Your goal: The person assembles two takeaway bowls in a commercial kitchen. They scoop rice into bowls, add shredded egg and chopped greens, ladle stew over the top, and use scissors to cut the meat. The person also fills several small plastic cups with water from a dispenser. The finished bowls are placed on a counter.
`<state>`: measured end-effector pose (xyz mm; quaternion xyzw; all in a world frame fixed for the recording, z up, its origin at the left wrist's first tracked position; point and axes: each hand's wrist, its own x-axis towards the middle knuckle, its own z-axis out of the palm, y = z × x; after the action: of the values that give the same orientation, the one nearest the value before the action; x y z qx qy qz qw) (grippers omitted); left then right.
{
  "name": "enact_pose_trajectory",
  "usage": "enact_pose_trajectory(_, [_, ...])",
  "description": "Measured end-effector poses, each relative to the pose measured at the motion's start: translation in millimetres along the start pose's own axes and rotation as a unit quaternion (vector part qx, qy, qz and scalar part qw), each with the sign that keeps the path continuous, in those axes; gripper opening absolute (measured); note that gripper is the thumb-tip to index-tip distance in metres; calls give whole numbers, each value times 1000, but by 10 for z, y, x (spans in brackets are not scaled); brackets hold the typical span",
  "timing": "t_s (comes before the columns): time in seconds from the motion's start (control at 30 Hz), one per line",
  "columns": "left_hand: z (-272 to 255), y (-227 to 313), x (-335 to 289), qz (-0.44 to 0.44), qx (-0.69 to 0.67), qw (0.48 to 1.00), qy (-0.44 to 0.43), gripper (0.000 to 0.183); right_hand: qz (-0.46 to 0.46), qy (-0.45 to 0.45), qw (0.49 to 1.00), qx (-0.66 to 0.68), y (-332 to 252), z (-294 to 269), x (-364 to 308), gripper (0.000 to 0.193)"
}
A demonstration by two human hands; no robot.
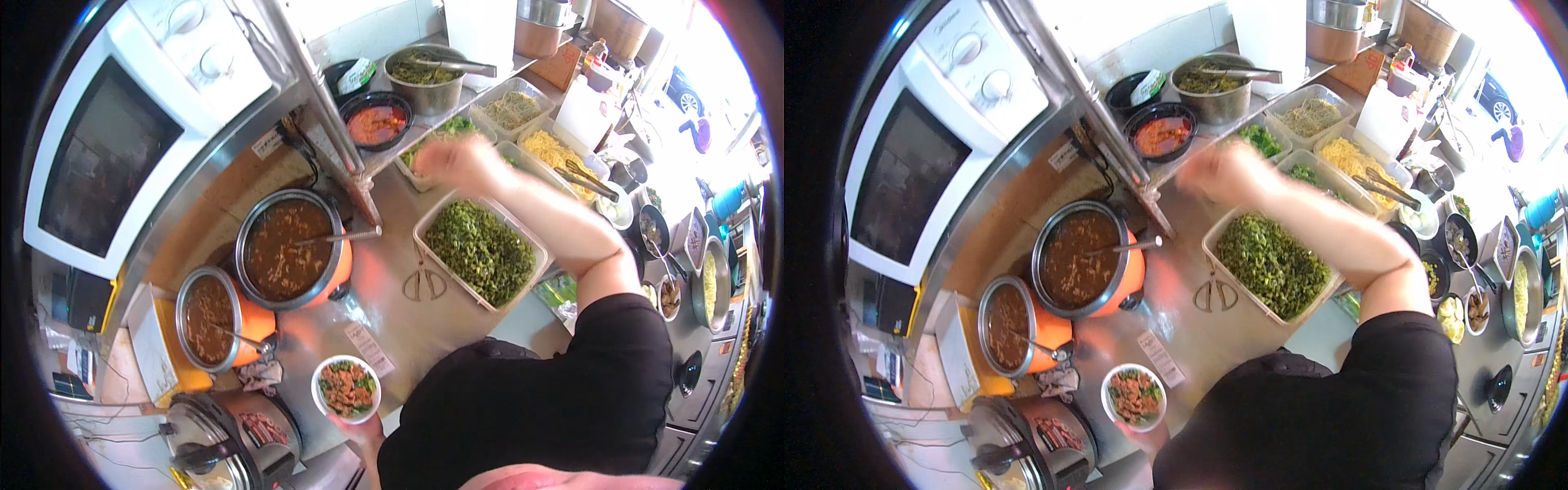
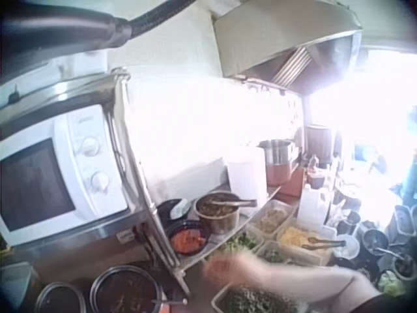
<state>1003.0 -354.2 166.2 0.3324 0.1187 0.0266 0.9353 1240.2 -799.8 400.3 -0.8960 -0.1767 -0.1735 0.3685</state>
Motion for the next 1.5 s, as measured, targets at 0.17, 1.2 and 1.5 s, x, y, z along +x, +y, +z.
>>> enact_pose_trajectory(0.17, [69, -65, -129, 19, 3, 999, 27, 79, 16, 314, 906, -284, 929, -1682, 1544, 20])
enact_pose_trajectory(1.2, [-950, 257, -11, 6, 159, 929, 335, 54, 155, -162, 889, 398, -538, 3301, -1571, 38])
enact_pose_trajectory(1.5, [-1212, 333, 148, 11, 359, 901, 244, 40, 188, -241, 941, 148, -1063, 4925, -1832, 40])
